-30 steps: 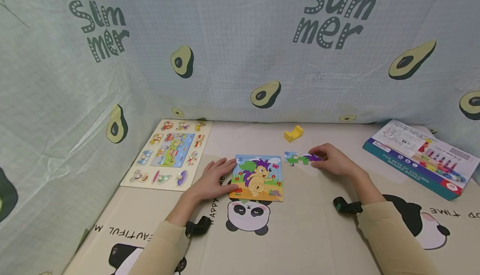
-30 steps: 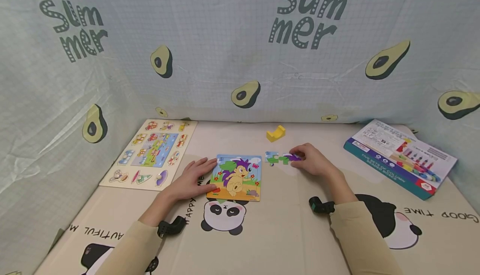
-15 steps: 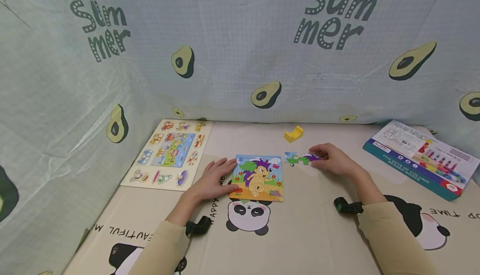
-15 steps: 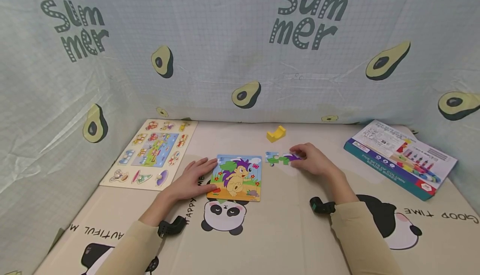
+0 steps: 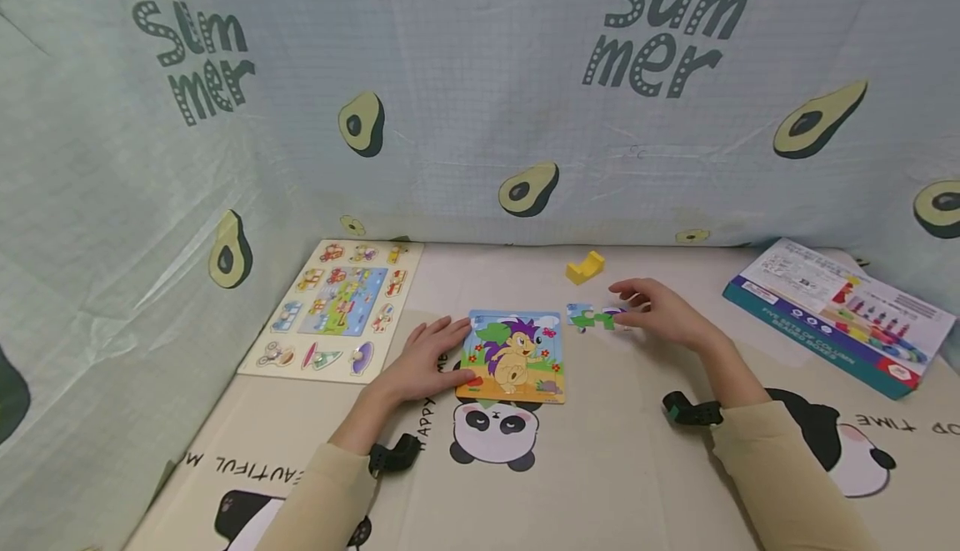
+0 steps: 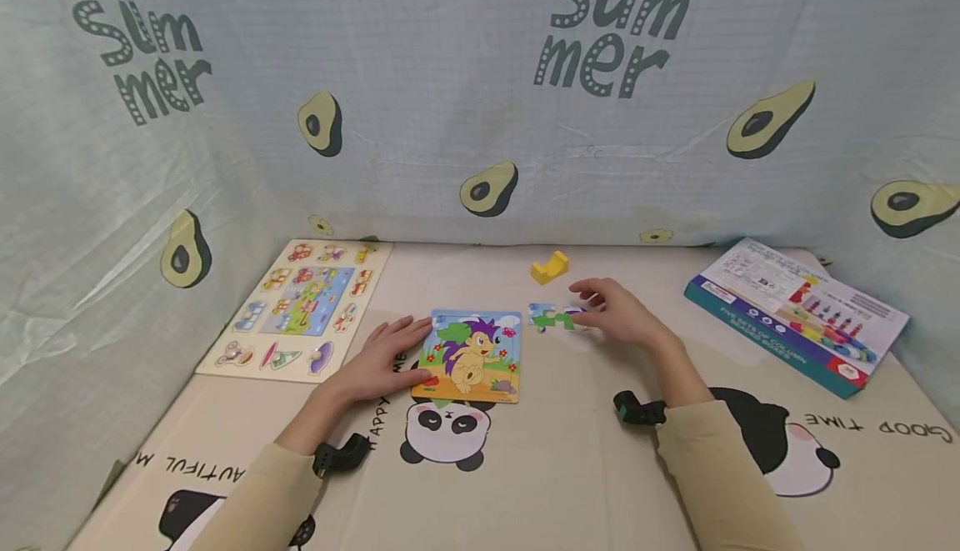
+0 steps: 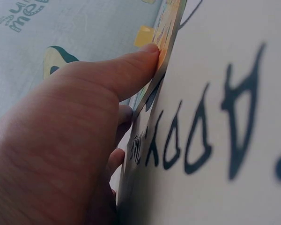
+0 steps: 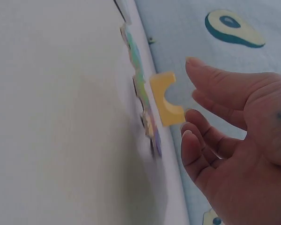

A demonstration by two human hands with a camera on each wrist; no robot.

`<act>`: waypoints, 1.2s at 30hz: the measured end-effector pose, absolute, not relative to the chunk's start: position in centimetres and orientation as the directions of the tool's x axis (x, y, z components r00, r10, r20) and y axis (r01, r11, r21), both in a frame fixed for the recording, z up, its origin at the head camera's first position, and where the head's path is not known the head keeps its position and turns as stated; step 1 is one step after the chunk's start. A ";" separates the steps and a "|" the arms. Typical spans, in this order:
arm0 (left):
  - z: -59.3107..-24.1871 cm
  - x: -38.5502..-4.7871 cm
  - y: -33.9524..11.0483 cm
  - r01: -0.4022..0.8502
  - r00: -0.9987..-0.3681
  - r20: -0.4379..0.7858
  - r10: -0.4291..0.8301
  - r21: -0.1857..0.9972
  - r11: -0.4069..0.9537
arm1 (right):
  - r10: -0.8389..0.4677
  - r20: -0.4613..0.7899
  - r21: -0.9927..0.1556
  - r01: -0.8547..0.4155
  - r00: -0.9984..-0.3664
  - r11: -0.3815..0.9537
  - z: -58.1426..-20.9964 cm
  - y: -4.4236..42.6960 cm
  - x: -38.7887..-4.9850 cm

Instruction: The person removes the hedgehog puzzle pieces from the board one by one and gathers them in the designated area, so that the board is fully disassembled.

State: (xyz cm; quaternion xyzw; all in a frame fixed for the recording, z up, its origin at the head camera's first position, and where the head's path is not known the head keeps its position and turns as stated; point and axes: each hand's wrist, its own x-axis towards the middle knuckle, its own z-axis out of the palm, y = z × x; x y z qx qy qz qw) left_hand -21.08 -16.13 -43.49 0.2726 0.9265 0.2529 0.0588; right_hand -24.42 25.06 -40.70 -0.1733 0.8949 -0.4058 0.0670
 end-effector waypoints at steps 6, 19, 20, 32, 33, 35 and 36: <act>-43.5 -21.0 -16.2 0.471 -0.847 0.027 0.531 0.502 0.725 | -0.380 0.043 -0.762 -0.277 -0.924 0.586 -40.5 23.0 -24.2; -43.6 -21.0 -16.1 0.459 -0.850 0.013 0.527 0.509 0.728 | -0.454 0.026 -0.749 -0.318 -0.891 0.581 -40.9 17.4 -24.4; -43.6 -20.9 -16.1 0.457 -0.851 0.012 0.526 0.510 0.729 | -0.455 0.025 -0.751 -0.317 -0.890 0.579 -40.9 17.0 -24.4; -43.3 -20.9 -16.2 0.468 -0.847 0.027 0.530 0.508 0.723 | -0.449 -0.045 -0.662 -0.309 -0.892 0.682 -41.3 13.9 -24.9; -43.3 -20.9 -16.2 0.467 -0.848 0.025 0.530 0.508 0.724 | -0.445 -0.052 -0.652 -0.307 -0.894 0.693 -41.3 13.8 -24.8; -43.3 -21.0 -16.2 0.467 -0.848 0.022 0.530 0.505 0.726 | -0.437 -0.059 -0.632 -0.305 -0.898 0.712 -41.4 13.7 -24.8; -43.3 -21.0 -16.2 0.466 -0.848 0.022 0.529 0.505 0.726 | -0.434 -0.061 -0.624 -0.305 -0.899 0.719 -41.4 13.7 -24.8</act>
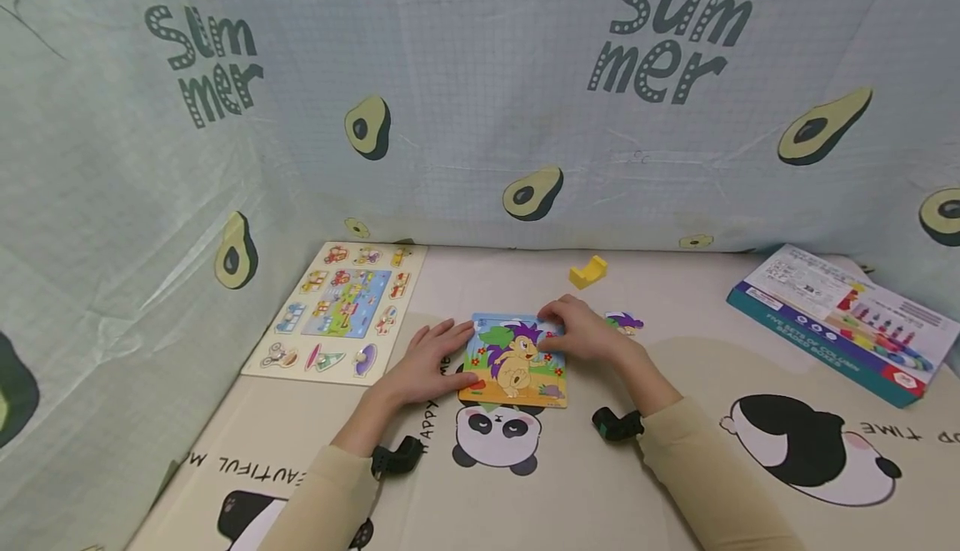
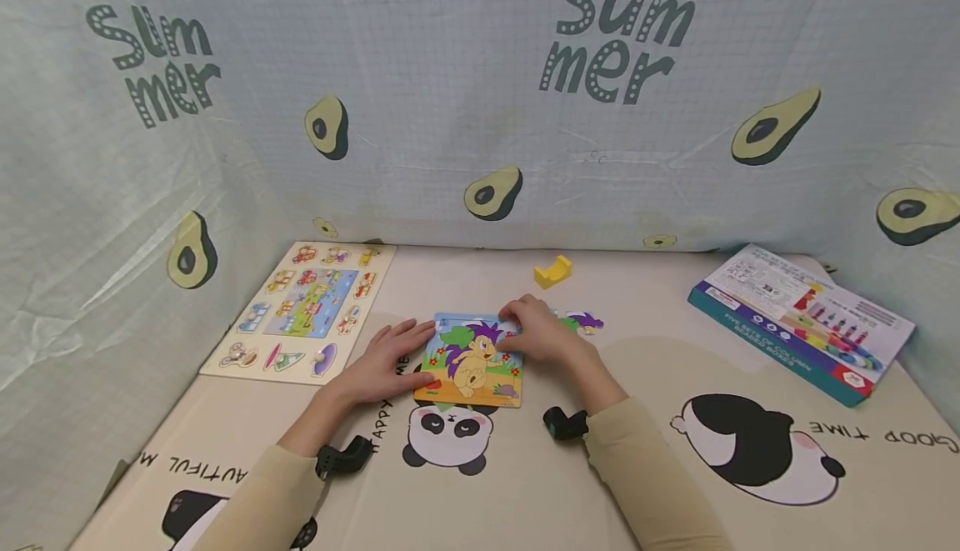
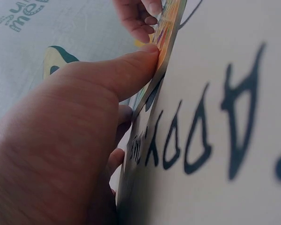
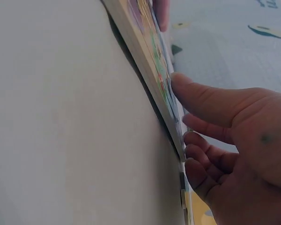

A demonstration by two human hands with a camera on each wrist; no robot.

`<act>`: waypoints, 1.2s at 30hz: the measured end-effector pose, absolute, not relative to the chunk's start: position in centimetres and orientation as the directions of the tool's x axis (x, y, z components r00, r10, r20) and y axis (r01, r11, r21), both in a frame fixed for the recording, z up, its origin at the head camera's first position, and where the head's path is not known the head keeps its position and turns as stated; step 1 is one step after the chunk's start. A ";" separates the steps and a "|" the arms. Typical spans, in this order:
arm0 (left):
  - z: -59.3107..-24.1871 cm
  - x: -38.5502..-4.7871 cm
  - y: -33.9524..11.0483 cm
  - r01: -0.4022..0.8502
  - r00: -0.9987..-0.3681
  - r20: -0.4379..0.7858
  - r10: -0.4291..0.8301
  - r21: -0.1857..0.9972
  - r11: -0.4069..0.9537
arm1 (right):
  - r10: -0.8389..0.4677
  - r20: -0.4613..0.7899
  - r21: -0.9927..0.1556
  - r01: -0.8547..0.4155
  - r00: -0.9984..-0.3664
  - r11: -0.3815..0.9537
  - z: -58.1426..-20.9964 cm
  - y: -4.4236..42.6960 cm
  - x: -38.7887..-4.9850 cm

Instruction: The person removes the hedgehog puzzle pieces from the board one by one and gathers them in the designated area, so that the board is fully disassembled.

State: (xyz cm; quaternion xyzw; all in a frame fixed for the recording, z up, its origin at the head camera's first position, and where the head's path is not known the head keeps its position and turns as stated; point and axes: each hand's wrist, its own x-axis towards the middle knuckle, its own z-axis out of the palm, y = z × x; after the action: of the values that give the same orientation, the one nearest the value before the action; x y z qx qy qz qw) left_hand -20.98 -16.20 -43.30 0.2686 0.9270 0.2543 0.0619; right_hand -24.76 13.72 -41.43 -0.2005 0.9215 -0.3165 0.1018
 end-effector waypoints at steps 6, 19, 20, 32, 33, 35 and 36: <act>-43.3 -21.1 -16.2 0.468 -0.848 0.028 0.529 0.509 0.723 | -0.406 -0.064 -0.600 -0.290 -0.912 0.746 -41.5 13.7 -24.6; -43.4 -21.0 -16.2 0.472 -0.846 0.034 0.532 0.511 0.718 | -0.382 -0.052 -0.587 -0.281 -0.923 0.759 -41.5 13.2 -24.3; -43.4 -21.0 -16.2 0.473 -0.846 0.034 0.533 0.511 0.718 | -0.380 -0.049 -0.589 -0.281 -0.924 0.758 -41.5 13.2 -24.3; -43.4 -20.9 -16.2 0.479 -0.842 0.036 0.539 0.511 0.714 | -0.389 -0.007 -0.651 -0.291 -0.921 0.701 -41.5 13.4 -24.3; -43.4 -21.0 -16.2 0.480 -0.841 0.036 0.539 0.510 0.714 | -0.392 -0.002 -0.660 -0.293 -0.920 0.691 -41.5 13.5 -24.3; -43.5 -21.0 -16.2 0.480 -0.842 0.037 0.539 0.509 0.715 | -0.398 0.006 -0.685 -0.294 -0.917 0.667 -41.4 13.6 -24.3; -43.5 -21.0 -16.2 0.479 -0.842 0.036 0.538 0.508 0.716 | -0.399 0.008 -0.696 -0.292 -0.917 0.656 -41.3 13.7 -24.3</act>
State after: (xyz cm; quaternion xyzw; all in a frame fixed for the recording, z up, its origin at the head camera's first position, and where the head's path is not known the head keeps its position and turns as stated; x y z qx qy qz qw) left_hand -20.98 -16.23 -43.46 0.2748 0.9245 0.2579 0.0570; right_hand -24.27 13.66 -41.32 -0.1906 0.9071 -0.3681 0.0729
